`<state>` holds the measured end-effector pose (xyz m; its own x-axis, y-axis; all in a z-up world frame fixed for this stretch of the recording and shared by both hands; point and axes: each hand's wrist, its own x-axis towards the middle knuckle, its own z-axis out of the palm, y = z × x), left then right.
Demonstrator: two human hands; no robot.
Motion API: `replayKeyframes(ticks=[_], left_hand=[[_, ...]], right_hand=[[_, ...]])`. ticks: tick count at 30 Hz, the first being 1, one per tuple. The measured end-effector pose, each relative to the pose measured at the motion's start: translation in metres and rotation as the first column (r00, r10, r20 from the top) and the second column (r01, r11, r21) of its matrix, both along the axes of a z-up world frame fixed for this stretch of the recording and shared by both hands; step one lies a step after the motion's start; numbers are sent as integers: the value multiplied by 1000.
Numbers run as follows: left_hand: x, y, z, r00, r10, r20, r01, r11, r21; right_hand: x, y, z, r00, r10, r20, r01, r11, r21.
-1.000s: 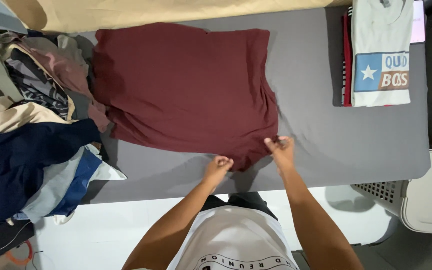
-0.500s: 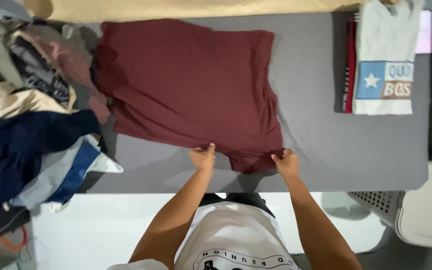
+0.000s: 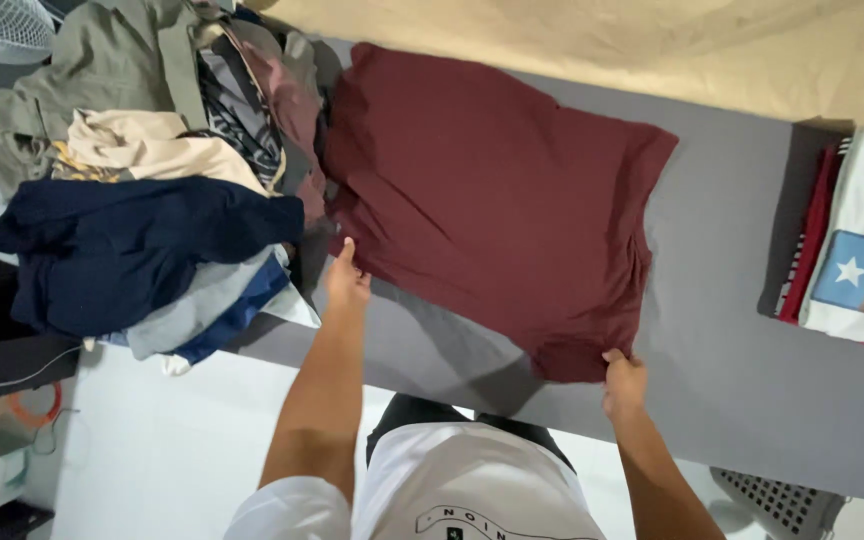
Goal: Folding various shirts on a bed surface and stacking them.
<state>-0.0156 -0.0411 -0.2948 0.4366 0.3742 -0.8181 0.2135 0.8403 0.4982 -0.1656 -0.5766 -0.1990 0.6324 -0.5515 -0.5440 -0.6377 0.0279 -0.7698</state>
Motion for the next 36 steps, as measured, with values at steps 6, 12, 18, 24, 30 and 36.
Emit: replayKeyframes(ticks=[6,12,18,24,30,36], left_hand=[[59,35,81,917,-367,156,385,917,-108],[183,12,288,662,-234,712,388,920,-58],[185,17,402,54,-226,973,275,940,203],[87,17,360,442,-211,872,181,973,144],[30,46,137,805,-403,435,319,913,254],[-23,27,69,933,-359,-16,353,909,223]], right_hand=[[75,33,99,944,-73,-321,207,890,406],[212,-33,175,759,-273,591,-263,701,662],[184,22,346,377,-48,925,-507,825,250],[115,46,318,570,4,822,-400,875,273],[59,18,201,761,-99,641,-302,821,485],[18,-9,105,947,-153,282,-8,867,498]])
